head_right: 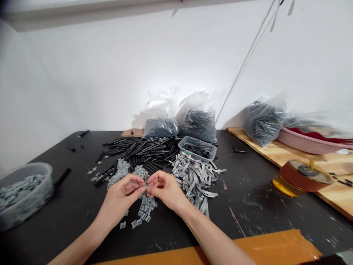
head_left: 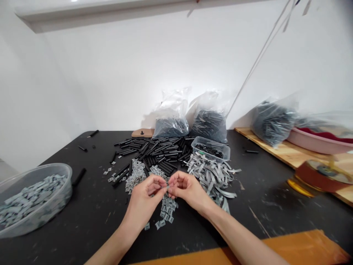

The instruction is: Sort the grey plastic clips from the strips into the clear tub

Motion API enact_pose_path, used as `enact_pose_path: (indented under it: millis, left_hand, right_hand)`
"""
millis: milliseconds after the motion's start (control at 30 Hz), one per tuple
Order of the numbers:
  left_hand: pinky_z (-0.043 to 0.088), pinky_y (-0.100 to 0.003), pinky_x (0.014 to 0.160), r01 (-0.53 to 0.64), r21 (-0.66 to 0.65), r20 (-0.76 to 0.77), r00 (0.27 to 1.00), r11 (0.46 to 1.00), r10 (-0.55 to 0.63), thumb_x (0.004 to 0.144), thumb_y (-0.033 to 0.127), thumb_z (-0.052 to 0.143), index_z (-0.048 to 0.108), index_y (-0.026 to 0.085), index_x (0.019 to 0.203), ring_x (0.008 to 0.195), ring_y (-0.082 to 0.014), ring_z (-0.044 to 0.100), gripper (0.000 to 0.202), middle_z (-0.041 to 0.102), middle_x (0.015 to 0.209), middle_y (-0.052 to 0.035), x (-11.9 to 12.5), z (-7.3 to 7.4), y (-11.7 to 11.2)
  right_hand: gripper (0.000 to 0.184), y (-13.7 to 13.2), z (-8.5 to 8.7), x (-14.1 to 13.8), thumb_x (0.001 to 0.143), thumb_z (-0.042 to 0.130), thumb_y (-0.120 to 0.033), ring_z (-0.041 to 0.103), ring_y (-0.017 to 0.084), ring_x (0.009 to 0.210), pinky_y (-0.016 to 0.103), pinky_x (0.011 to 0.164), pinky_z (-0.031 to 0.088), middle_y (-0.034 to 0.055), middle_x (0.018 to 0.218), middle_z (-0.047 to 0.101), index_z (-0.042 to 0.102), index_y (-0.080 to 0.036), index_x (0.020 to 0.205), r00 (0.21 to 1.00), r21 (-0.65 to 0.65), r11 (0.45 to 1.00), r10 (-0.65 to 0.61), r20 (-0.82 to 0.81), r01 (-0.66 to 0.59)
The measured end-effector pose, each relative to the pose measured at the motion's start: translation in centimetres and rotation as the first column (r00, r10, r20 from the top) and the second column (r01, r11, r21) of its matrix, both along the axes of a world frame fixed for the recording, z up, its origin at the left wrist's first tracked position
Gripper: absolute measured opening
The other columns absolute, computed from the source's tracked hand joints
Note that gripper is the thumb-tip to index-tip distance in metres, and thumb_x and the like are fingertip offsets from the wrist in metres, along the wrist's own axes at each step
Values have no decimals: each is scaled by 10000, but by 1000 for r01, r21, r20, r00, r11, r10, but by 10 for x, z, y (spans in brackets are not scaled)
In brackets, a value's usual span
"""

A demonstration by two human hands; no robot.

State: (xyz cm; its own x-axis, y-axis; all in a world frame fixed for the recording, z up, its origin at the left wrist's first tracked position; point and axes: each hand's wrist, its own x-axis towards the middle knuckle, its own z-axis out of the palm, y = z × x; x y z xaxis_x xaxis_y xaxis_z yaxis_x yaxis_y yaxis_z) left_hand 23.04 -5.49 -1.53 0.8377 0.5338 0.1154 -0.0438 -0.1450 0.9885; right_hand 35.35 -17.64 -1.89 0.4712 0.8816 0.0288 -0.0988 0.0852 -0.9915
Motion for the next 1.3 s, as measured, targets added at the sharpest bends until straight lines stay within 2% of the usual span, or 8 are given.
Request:
enact_pose_path:
  millis: [167,267,500,833,1033,1300]
  left_hand:
    - [526,-275,762,71,-27,-1,997,997,-71,780,250,672,660,199,884,823,-201,687,116,727,866,-41,-1,2,3]
    - [525,-268,742,102,-72,-31,994,992,-104,790,262,672,675,192,885,787,-197,691,118,734,813,-37,-2,3,4]
    - [517,-233,709,80,-57,-52,995,995,-83,785,262,688,671,194,867,750,-166,686,107,730,783,-10,-1,-1,5]
    - [536,-246,784,124,-55,-41,991,991,-126,791,271,686,699,199,952,842,-180,702,177,747,895,-21,-3,2,3]
    - [516,-254,750,108,84,-26,994,991,-106,794,288,692,711,216,933,808,-180,683,158,728,879,-17,-3,0,4]
    - [456,-232,683,86,236,40,994,968,-98,822,265,665,710,225,862,731,-137,589,72,653,866,-5,-4,0,4]
  right_hand:
    - [320,-2,4,1,685,790,-294,602,108,624,232,616,480,-10,683,620,577,-147,872,999,0,1000,-2,-55,2]
    - [327,-2,5,1,678,796,-293,599,103,615,224,604,471,-17,679,610,573,-149,869,998,3,1000,2,-63,-2]
    - [301,-2,3,0,694,782,-266,600,103,625,228,613,477,-15,708,604,567,-146,867,999,24,1000,2,-38,-1]
    - [283,-4,7,0,720,764,-229,574,92,599,218,597,449,-18,686,597,561,-145,899,999,45,999,19,-42,-17]
    - [297,-7,14,-1,710,780,-223,568,83,584,206,591,440,-14,677,601,567,-138,897,992,58,997,57,-110,-51]
    - [279,-8,17,-2,733,760,-203,562,76,585,198,596,438,-6,702,616,560,-142,919,982,96,990,120,-148,-106]
